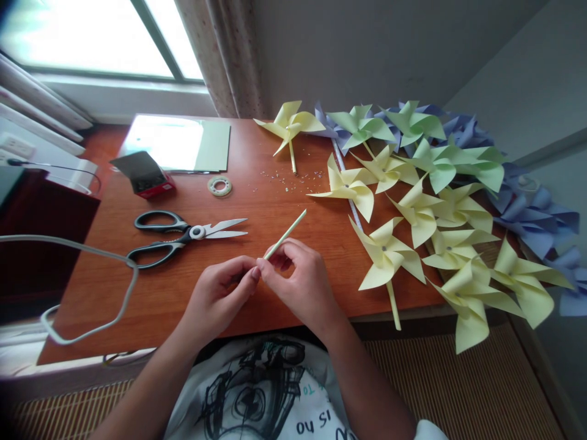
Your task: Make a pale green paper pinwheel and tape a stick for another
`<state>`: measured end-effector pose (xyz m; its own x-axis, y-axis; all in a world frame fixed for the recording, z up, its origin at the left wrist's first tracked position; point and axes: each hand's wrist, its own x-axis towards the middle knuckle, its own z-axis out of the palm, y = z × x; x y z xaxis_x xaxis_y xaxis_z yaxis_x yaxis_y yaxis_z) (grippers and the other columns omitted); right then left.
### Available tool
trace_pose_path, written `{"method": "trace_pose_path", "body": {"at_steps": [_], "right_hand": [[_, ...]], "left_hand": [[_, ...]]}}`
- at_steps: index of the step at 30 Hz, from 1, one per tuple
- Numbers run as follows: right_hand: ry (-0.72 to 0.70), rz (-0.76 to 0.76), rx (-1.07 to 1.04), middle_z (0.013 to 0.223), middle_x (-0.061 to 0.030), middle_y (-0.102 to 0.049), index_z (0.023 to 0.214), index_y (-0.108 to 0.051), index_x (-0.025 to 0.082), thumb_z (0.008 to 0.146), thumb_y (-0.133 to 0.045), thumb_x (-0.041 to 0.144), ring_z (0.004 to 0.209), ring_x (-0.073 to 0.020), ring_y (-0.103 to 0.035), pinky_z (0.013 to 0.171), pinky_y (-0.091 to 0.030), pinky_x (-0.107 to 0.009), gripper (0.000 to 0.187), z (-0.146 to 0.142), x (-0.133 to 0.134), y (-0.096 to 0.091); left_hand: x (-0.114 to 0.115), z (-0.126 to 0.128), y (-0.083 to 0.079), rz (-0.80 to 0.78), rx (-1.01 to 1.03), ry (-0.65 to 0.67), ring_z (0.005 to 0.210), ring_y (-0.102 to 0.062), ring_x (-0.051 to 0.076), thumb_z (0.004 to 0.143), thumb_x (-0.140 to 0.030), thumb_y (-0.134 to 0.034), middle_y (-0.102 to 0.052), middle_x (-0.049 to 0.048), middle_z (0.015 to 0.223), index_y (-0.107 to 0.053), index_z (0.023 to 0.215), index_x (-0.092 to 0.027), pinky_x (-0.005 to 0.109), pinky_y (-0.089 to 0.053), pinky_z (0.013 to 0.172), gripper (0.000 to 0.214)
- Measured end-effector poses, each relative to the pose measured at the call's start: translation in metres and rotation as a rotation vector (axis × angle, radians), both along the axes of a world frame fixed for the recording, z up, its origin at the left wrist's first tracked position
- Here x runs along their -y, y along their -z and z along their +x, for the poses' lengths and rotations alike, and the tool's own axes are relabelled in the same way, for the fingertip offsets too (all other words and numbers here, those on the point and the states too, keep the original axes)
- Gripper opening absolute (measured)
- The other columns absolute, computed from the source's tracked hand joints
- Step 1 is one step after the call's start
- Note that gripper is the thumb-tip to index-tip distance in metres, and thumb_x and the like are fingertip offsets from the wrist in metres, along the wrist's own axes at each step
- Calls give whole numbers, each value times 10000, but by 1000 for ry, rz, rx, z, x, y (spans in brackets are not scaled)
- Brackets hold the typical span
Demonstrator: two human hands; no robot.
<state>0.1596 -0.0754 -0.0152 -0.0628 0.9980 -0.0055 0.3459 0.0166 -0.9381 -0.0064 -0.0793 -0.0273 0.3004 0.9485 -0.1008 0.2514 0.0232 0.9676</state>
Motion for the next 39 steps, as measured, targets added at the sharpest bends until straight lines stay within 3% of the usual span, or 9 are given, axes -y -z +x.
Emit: {"method": "trace_pose_path", "body": {"at_steps": [15, 20, 24, 28, 32, 39], "right_hand": [[-20, 40, 44, 773, -7, -661, 779, -657, 195, 882, -668, 208, 717, -157, -632, 682, -506, -278, 104, 0, -1, 1], [-141, 93, 42, 833, -13, -683, 845, -680, 188, 902, -661, 204, 771, -152, -648, 713, -522, -264, 63, -2, -11, -7], [-257, 138, 91, 986, -30, -721, 1023, -709, 201, 945, -592, 165, 874, -149, -679, 751, -536, -246, 145, -6, -38, -7], [-220, 199, 470, 966, -45, -722, 1116, -711, 200, 941, -618, 195, 839, -181, -669, 792, -512, -295, 198, -25, -80, -2], [-270, 299, 728, 1030, -69, -712, 1220, -671, 236, 962, -615, 262, 904, -236, -675, 742, -491, -316, 265, -55, -116, 0], [-303, 313, 856, 1114, -105, -699, 1085, -693, 211, 991, -575, 300, 980, -260, -673, 715, -504, -319, 175, -83, -141, 10]], "left_hand": [[2, 2, 2, -93, 86, -11, 530, -519, 106, 963, -379, -578, -580, -5, 603, -660, 790, -143, 214, -408, 514, 304], [3, -5, 3, -97, 175, -148, 508, -483, 94, 935, -356, -633, -546, -20, 581, -679, 801, -150, 199, -386, 487, 250], [-2, -14, 8, -110, 341, -390, 504, -444, 81, 921, -319, -660, -536, -30, 575, -696, 823, -162, 187, -364, 488, 188], [-6, -17, 11, -97, 459, -547, 502, -430, 82, 912, -287, -659, -515, -37, 543, -693, 809, -166, 183, -344, 484, 162], [-6, -15, 10, -78, 452, -579, 503, -435, 78, 917, -279, -652, -524, -36, 543, -692, 803, -163, 182, -344, 487, 167], [-8, -17, 8, -126, 535, -606, 518, -429, 74, 916, -252, -638, -516, -32, 566, -679, 802, -155, 184, -333, 492, 155]]}}
